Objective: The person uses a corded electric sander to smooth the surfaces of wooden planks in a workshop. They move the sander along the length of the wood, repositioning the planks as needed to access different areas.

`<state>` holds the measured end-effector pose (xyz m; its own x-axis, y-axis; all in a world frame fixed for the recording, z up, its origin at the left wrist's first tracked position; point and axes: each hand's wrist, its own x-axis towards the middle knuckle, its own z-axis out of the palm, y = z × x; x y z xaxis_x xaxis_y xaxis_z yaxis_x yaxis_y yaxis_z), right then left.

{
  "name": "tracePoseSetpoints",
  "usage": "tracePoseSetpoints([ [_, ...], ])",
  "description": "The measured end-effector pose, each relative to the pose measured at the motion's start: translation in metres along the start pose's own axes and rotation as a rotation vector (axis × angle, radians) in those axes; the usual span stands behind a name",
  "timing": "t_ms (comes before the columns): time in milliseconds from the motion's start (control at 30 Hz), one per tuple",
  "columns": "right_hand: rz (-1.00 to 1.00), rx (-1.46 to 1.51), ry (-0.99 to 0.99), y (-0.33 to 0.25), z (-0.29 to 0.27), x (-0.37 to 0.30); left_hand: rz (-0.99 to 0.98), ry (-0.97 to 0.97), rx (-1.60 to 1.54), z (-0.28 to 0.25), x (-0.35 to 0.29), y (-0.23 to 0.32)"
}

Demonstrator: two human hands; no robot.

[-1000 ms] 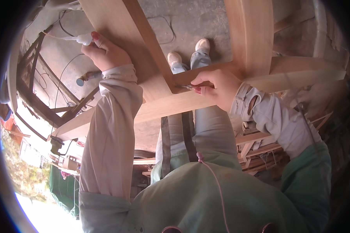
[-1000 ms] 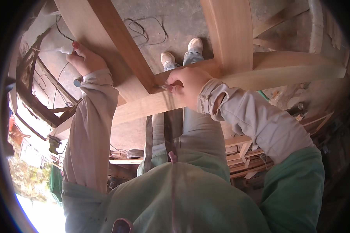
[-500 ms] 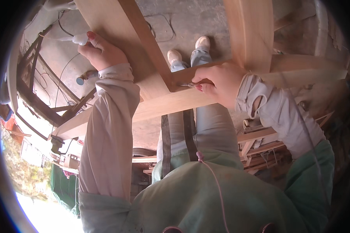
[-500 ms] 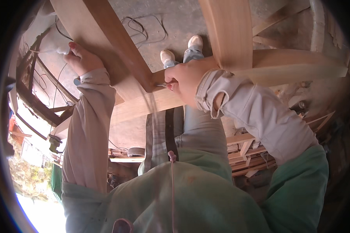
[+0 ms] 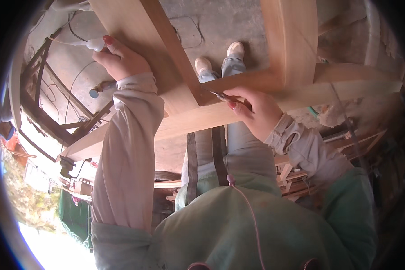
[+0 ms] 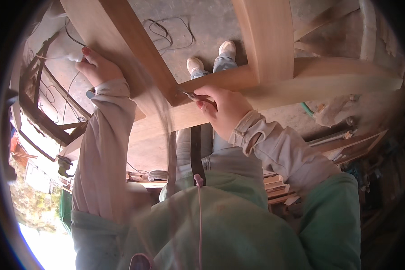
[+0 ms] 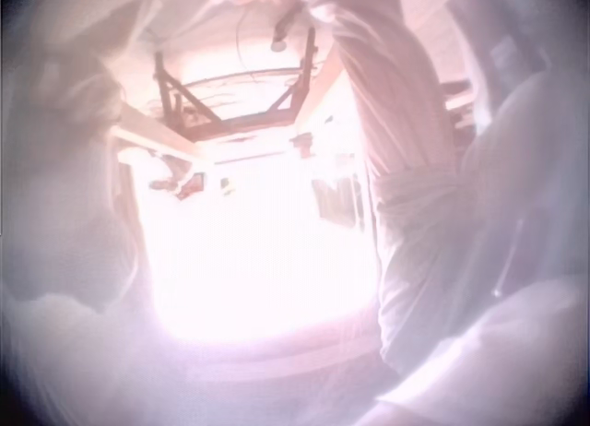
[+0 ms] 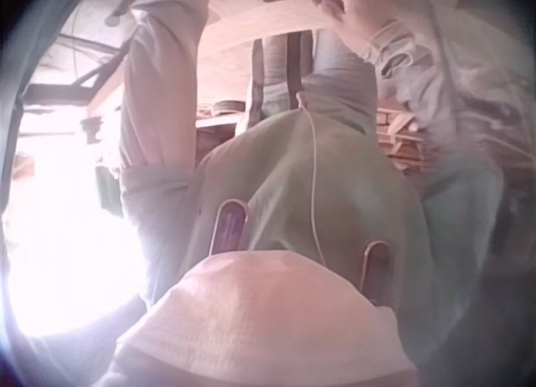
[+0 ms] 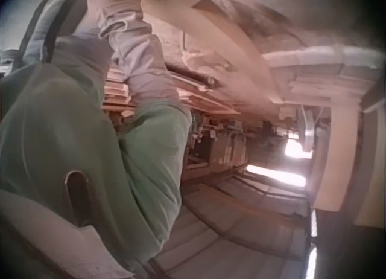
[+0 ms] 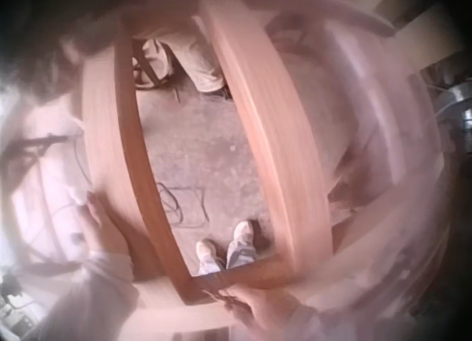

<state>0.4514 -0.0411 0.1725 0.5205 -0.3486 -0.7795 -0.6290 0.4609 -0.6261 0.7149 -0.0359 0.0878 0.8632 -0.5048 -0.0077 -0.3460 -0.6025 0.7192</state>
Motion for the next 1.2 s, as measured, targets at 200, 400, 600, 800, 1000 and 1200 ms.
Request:
tracePoseSetpoints([
  [200, -0.082, -0.476, -0.185, -0.034, -0.025, 0.019, -0.052, -0.023, -0.04, 0.0, -0.004, 0.002],
  [400, -0.016, -0.533, -0.231, -0.033, -0.014, 0.042, -0.044, -0.018, -0.019, 0.002, -0.002, 0.005],
  [600, -0.018, -0.003, -0.052, -0.002, -0.01, 0.022, -0.055, -0.021, -0.075, 0.001, -0.003, 0.008],
  [800, -0.037, -0.2, -0.087, -0.018, -0.044, 0.037, -0.043, -0.007, -0.069, 0.001, -0.004, 0.003],
  [1000, 0.021, -0.608, -0.379, -0.043, -0.046, 0.048, -0.054, -0.025, -0.017, 0.0, -0.005, 0.006],
  [1200, -0.017, -0.601, -0.478, -0.045, -0.051, 0.067, -0.079, -0.041, 0.012, -0.001, -0.004, 0.002],
])
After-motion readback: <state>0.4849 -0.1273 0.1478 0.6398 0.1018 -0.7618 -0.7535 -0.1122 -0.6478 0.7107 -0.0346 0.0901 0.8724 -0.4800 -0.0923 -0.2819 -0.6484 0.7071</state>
